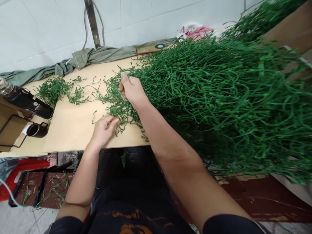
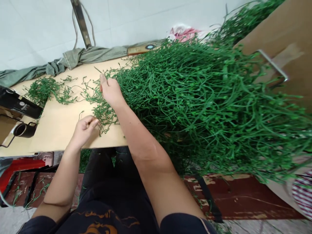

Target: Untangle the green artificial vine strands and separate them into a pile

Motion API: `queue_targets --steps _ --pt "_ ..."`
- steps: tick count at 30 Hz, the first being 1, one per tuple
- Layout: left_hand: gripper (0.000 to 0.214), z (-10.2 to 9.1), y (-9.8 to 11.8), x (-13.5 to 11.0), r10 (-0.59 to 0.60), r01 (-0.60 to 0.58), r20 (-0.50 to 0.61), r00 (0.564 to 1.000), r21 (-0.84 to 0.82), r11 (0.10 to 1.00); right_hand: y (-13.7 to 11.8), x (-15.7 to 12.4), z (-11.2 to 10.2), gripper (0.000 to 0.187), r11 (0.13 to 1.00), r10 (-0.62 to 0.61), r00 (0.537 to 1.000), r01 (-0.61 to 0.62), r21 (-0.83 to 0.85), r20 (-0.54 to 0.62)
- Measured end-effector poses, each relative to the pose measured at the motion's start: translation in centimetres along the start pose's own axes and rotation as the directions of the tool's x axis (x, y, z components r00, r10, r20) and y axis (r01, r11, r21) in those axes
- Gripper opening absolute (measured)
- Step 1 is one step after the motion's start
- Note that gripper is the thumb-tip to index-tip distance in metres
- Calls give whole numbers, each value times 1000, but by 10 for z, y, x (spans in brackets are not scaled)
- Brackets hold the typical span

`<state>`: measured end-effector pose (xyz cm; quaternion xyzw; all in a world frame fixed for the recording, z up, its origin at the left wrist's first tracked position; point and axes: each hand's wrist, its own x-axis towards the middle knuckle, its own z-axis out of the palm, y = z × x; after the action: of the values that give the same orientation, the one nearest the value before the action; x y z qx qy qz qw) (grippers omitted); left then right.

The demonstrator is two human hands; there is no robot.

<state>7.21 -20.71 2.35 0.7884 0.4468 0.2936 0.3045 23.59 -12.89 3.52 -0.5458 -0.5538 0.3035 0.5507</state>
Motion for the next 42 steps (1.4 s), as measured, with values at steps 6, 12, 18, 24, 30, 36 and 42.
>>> queue_targets --steps 6,12,18,24,30,36,42 --pt "31 -2 -25 18 -120 148 -155 981 178 973 -18 -20 -2 54 941 213 973 -230 250 92" --pt "35 9 -13 19 -90 64 -193 977 -140 988 -27 -33 6 54 804 303 937 -350 480 176" --pt "17 22 -14 35 -297 177 -123 947 -569 803 -25 -34 10 53 719 310 918 -397 571 247" --pt "13 10 -24 38 -346 200 -231 909 -487 850 -23 -34 -10 48 725 328 923 -383 573 202" --pt "39 25 -21 49 -155 198 -226 962 182 963 -19 -37 -16 39 765 332 928 -371 526 170" --pt "17 25 -19 63 -226 268 -146 963 448 853 -8 -36 -20 15 934 311 939 -330 139 146" --pt "23 29 -27 74 -175 215 -128 976 486 847 12 -30 -8 15 907 262 947 -176 -384 187"
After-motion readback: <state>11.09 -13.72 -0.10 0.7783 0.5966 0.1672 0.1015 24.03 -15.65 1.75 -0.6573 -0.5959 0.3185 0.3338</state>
